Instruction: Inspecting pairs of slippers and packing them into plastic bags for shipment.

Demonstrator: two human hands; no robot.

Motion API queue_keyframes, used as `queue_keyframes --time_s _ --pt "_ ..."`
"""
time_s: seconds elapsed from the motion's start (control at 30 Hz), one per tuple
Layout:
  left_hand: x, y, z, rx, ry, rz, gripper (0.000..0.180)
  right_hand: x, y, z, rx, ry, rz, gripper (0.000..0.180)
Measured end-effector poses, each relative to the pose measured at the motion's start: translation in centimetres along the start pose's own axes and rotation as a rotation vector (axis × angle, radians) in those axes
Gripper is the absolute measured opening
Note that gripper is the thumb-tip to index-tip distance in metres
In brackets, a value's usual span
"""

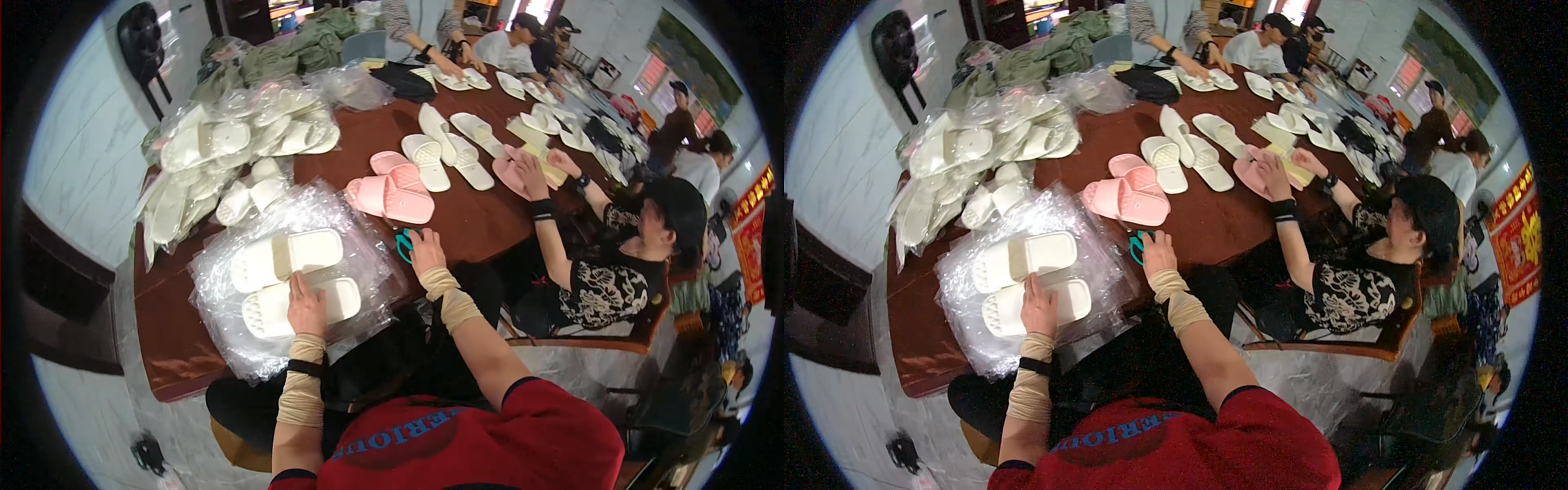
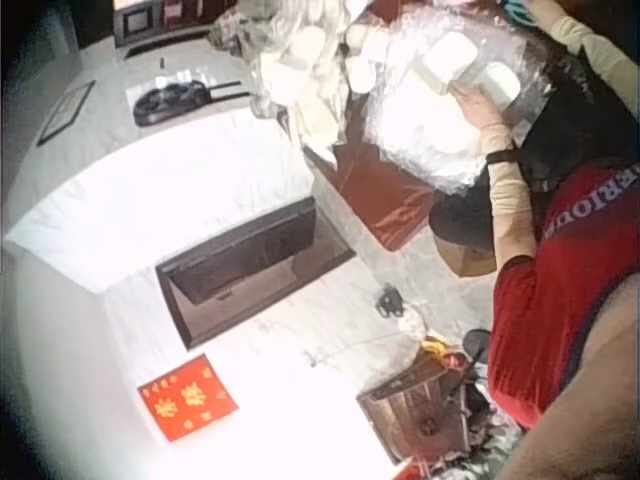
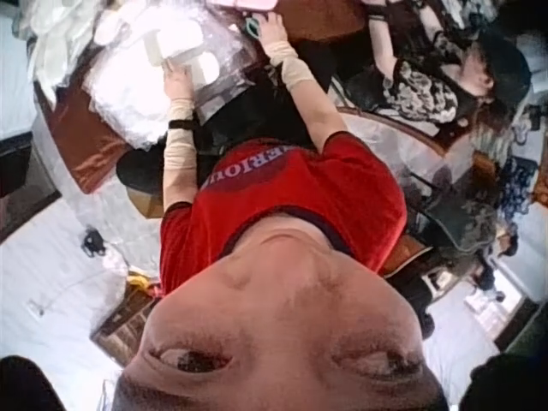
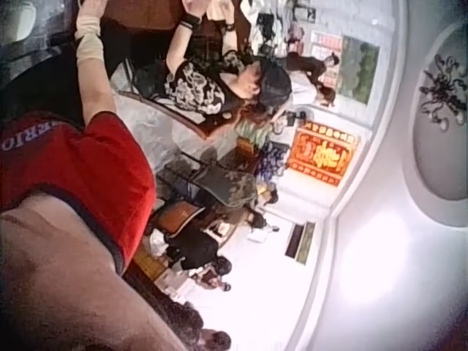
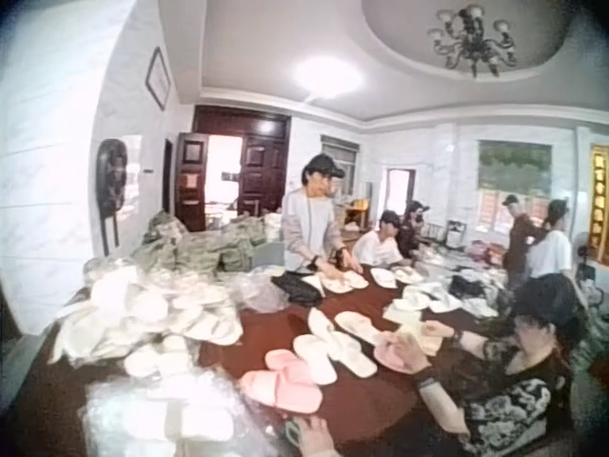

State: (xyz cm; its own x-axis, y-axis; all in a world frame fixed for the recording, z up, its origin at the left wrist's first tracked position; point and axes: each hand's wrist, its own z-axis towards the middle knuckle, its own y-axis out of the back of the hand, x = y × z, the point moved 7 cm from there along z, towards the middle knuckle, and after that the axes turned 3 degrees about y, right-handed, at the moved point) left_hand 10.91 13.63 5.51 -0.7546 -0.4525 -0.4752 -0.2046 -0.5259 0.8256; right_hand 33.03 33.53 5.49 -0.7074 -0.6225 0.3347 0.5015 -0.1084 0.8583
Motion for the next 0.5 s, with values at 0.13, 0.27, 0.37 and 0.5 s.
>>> queue_keyframes --time_s 0.13,0.27,0.37,0.5 --pt "0.6 -1.5 0.5 0.097 0.008 0.093 0.053 -1.0 -1.6 -0.4 -0.105 0.039 -0.191 0.026" --pt "0.6 -1.7 0.3 0.030 -0.037 0.170 0.057 -1.5 -2.2 0.0 0.001 -0.028 -0.180 0.032" --pt "0.8 -3.1 0.0 0.051 -0.091 0.180 0.064 -1.4 -1.9 -0.3 0.019 -0.038 -0.196 0.031" --pt "1.3 -3.7 0.7 0.240 0.143 0.206 0.056 -0.9 -1.7 -0.6 -0.031 -0.034 -0.159 0.026"
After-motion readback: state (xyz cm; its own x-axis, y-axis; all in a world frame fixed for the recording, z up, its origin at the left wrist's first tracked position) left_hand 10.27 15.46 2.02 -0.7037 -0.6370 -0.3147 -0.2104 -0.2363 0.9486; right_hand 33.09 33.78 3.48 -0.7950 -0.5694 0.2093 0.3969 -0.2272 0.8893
